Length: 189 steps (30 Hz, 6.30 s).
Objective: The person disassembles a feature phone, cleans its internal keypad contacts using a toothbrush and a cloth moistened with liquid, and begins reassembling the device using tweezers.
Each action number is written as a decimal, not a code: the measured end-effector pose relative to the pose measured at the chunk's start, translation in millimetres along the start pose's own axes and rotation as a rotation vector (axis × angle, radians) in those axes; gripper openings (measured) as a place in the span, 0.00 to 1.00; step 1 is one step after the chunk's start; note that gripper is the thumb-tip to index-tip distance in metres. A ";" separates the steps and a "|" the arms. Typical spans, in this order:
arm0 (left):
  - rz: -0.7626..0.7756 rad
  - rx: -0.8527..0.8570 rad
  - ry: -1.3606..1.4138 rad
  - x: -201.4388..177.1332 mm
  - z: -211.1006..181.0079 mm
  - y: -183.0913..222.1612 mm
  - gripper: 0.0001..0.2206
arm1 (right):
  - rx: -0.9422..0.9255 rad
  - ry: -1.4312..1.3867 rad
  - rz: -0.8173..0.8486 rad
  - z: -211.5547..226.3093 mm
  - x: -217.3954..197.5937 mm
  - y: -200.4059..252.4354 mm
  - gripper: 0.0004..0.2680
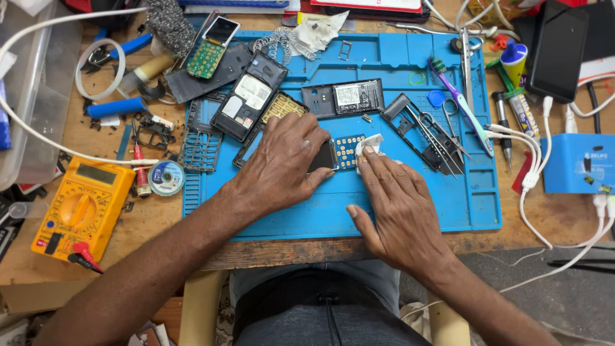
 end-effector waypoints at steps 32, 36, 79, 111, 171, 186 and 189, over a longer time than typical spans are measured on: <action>-0.083 0.329 0.117 -1.8 -14.0 0.1 0.31 | 0.125 -0.256 -0.087 -41.4 -31.5 3.3 0.22; -0.214 0.198 0.047 -28.1 -5.3 -13.1 0.23 | 0.452 -0.392 -0.269 -72.6 -22.8 43.2 0.23; -0.070 -0.016 0.053 7.3 -61.5 33.9 0.30 | 0.664 -1.045 -0.386 -45.3 -7.2 50.8 0.23; 0.301 -0.036 -0.055 -1.6 -7.6 -8.6 0.57 | 0.530 -0.336 -0.277 -4.0 -35.1 47.5 0.22; 0.045 -0.415 0.753 -15.4 -11.8 -17.4 0.19 | 0.526 -1.153 0.193 -52.4 15.6 15.2 0.12; -0.625 -0.150 1.417 41.0 -14.5 -1.8 0.11 | 0.368 -0.739 -0.212 -13.2 -1.4 -16.4 0.13; -0.559 -0.123 1.231 31.8 -18.2 0.4 0.15 | 0.368 -0.755 -0.147 -12.5 -5.9 -18.8 0.15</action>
Point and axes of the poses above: each hand's wrist, its own y-axis away from the middle knuckle, its own x-axis out of the palm, z = x × y, the point moved 1 cm from there along -y, towards the middle knuckle, and after that the axes turned 15 degrees about y, right-handed, at the moved point
